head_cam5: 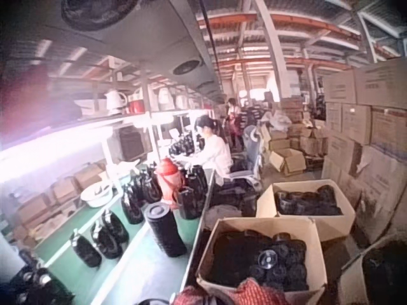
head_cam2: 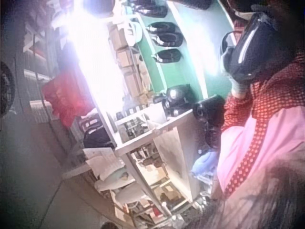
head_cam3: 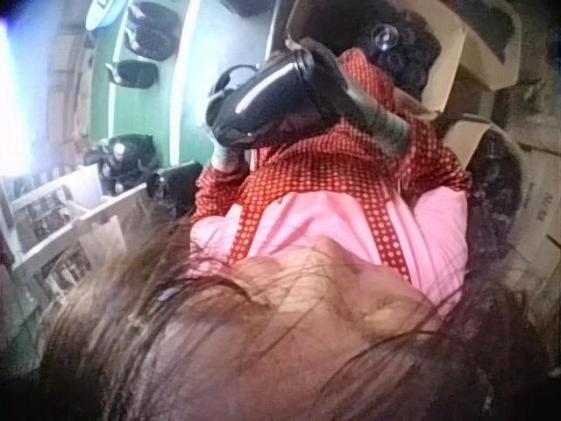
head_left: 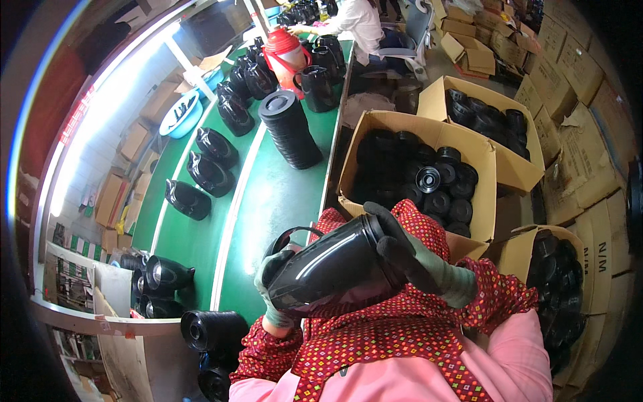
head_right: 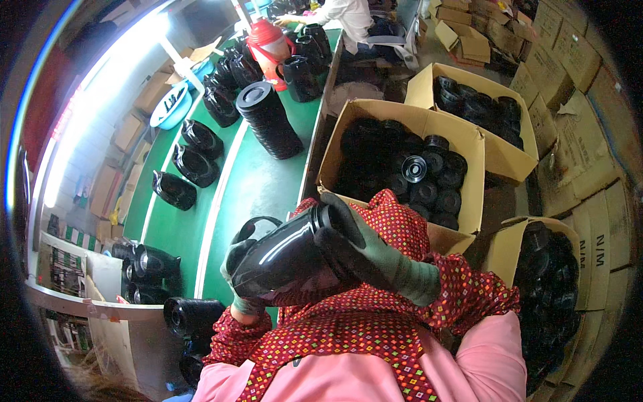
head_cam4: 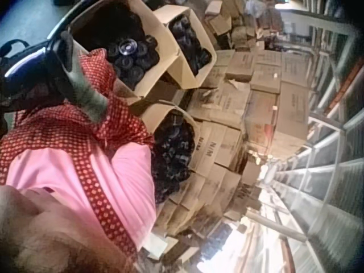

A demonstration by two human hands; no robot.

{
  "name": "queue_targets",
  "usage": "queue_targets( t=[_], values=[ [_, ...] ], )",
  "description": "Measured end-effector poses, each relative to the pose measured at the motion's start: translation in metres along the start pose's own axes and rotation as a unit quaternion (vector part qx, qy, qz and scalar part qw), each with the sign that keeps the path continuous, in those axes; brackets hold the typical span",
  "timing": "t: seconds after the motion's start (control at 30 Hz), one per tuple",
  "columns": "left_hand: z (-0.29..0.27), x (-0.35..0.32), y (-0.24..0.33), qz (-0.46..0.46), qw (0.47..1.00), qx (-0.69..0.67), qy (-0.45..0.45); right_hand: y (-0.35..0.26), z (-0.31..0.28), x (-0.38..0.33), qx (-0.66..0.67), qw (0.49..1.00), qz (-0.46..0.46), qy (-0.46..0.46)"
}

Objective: The person repeatedly picks up black plastic containers from a green workbench, inserts a small black circular part into the opening, and places the assembled unit back on the bench. The process is repeated for multiple units in a consistent sequence.

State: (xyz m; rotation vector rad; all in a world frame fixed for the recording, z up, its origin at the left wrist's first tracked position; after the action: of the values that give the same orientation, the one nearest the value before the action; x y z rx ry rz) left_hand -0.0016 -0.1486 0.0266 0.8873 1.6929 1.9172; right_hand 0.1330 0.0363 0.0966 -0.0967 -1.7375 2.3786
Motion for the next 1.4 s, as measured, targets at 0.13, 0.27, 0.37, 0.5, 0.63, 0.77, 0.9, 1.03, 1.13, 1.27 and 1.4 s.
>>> queue_targets(
  t=[0.13, 0.27, 0.37, 0.5, 0.63, 0.77, 0.9, 1.03, 1.13, 1.27, 1.4],
  values=[
    [0.003, 0.000, 0.006, 0.026, 0.998, 0.039, 0.034, 0.001, -0.010, -0.012, -0.107, 0.992, -0.043, 0.047],
    [-0.004, -0.007, -0.045, -0.128, 0.984, -0.121, -0.005, 0.004, -0.019, -0.024, -0.184, 0.974, -0.125, 0.038],
    [0.027, -0.028, -0.100, -0.225, 0.935, -0.253, -0.103, -0.020, 0.004, -0.024, -0.371, 0.901, -0.224, -0.027],
    [0.103, -0.029, -0.050, -0.236, 0.889, -0.273, -0.282, -0.042, 0.054, -0.031, -0.406, 0.818, -0.341, -0.222],
    [0.086, -0.007, -0.039, -0.176, 0.927, -0.228, -0.242, -0.056, 0.044, -0.019, -0.433, 0.807, -0.352, -0.193],
    [0.002, 0.015, 0.012, 0.099, 0.990, 0.045, -0.095, 0.047, -0.037, -0.003, -0.003, 0.997, 0.027, 0.075],
    [0.025, 0.008, 0.098, 0.268, 0.872, 0.395, -0.105, 0.107, -0.021, -0.017, 0.299, 0.911, 0.284, -0.014],
    [-0.032, 0.003, 0.016, -0.071, 0.997, 0.026, 0.036, 0.046, -0.044, -0.012, -0.057, 0.998, -0.030, -0.022],
    [-0.016, -0.012, -0.031, -0.114, 0.988, -0.101, 0.002, -0.001, -0.023, -0.030, -0.292, 0.919, -0.260, -0.058],
    [0.018, 0.012, 0.066, 0.089, 0.973, 0.197, -0.075, 0.058, -0.040, -0.017, 0.006, 0.998, -0.069, 0.010],
    [0.030, 0.006, 0.107, 0.194, 0.893, 0.385, -0.127, 0.092, -0.035, -0.014, 0.245, 0.929, 0.250, 0.118]
  ],
)
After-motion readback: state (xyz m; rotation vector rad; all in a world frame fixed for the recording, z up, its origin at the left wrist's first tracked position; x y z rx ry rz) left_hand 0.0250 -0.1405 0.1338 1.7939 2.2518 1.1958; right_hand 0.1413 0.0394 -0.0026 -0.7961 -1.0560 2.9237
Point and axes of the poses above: each hand's wrist, its own x-axis towards the middle knuckle, its own z-axis out of the palm, y = z × x, the point moved 10 cm from there along x, towards the middle knuckle, and after that the axes turned 2 degrees about -y, right-handed, at the moved point
